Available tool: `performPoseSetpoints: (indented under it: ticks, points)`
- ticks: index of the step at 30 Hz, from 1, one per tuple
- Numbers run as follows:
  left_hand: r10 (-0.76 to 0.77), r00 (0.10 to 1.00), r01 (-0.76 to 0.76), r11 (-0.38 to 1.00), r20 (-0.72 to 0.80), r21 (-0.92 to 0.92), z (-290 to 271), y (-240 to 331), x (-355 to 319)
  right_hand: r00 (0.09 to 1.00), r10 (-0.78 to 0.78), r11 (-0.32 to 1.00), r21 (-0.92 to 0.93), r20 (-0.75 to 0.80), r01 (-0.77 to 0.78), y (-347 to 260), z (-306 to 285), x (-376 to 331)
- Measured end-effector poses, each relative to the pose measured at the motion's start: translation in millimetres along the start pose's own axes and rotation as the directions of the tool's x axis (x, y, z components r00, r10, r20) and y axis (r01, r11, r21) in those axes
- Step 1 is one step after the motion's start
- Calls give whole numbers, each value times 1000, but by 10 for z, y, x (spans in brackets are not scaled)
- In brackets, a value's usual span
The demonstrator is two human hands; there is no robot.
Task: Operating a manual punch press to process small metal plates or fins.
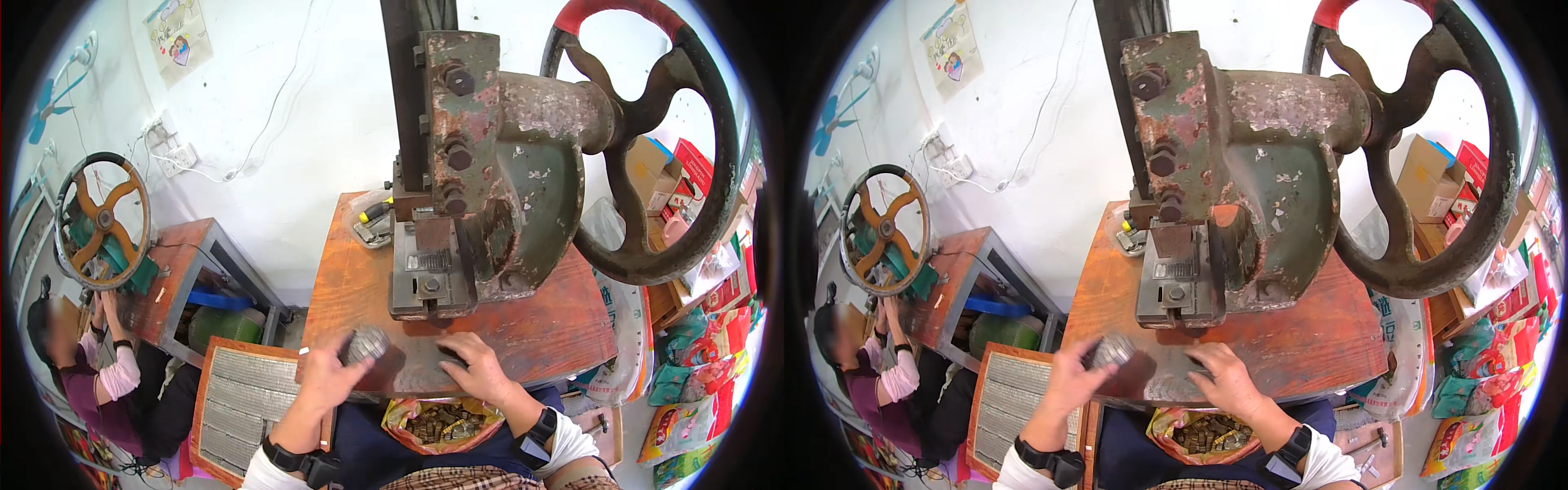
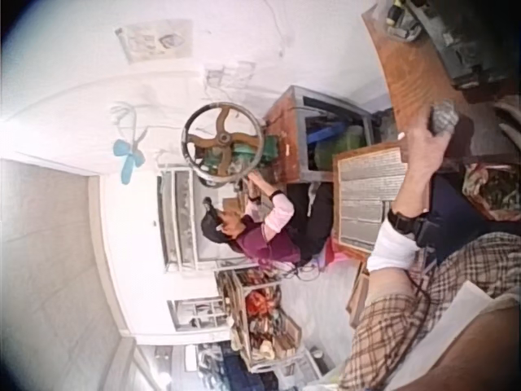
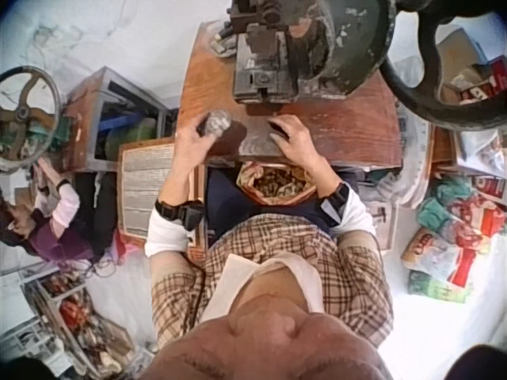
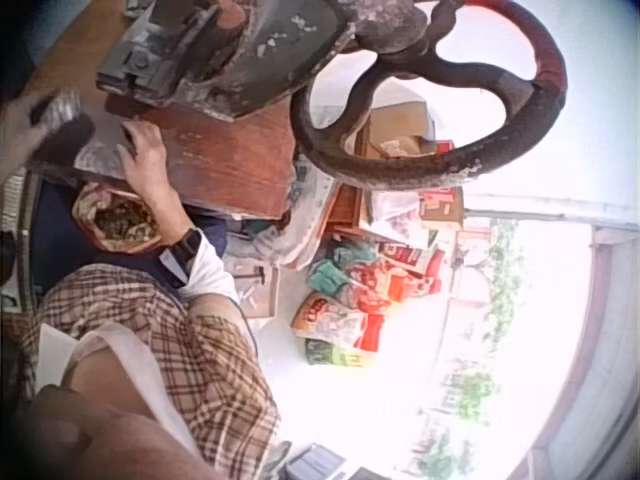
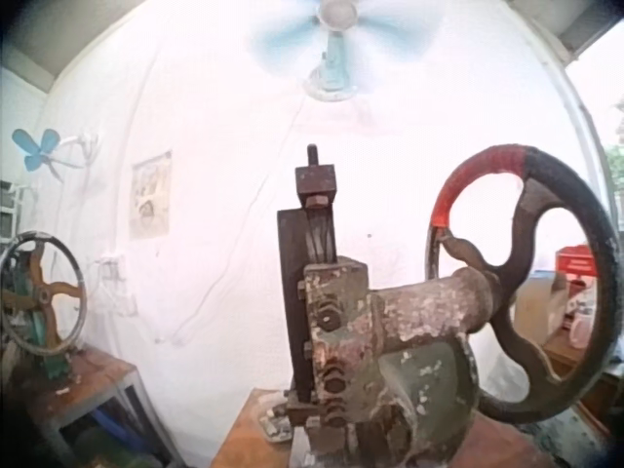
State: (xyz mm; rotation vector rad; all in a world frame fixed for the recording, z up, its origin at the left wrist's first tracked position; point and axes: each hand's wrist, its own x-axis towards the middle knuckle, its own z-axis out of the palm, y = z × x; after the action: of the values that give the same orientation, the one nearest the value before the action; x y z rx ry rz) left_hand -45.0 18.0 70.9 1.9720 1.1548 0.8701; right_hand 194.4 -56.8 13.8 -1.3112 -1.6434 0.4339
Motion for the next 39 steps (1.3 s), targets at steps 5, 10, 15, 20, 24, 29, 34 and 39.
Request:
performPoseSetpoints:
  ticks: [5,10,15,20,24,29,34,39]
  points:
    - [165,974,-123,961,-155,248,191,467,712,984,-158,970,-174,78,170,80,39,-25]
    - [204,945,-103,928,-255,358,778,419,1339,979,-190,971,-134,67,197,59,79,-24]
    - [126,934,0,935,-334,354,976,484,1485,979,-185,970,-144,85,196,57,46,-22]
    - [39,998,-1,791,49,-612,594,610,1327,984,-177,975,-134,28,179,100,55,-57]
    - [17,999,-8,964,31,-266,626,311,1494,979,-201,979,-40,-44,200,74,10,-23]
    - [275,931,-256,961,-241,109,788,62,1512,915,-266,959,-181,-305,218,-137,-310,348]
    - [256,961,-275,911,-99,-306,811,-140,1641,943,-95,960,-279,-318,3,-58,-334,972]
    - [235,958,-261,951,-163,-164,885,-170,1566,961,87,934,-313,-264,-170,11,-123,1313]
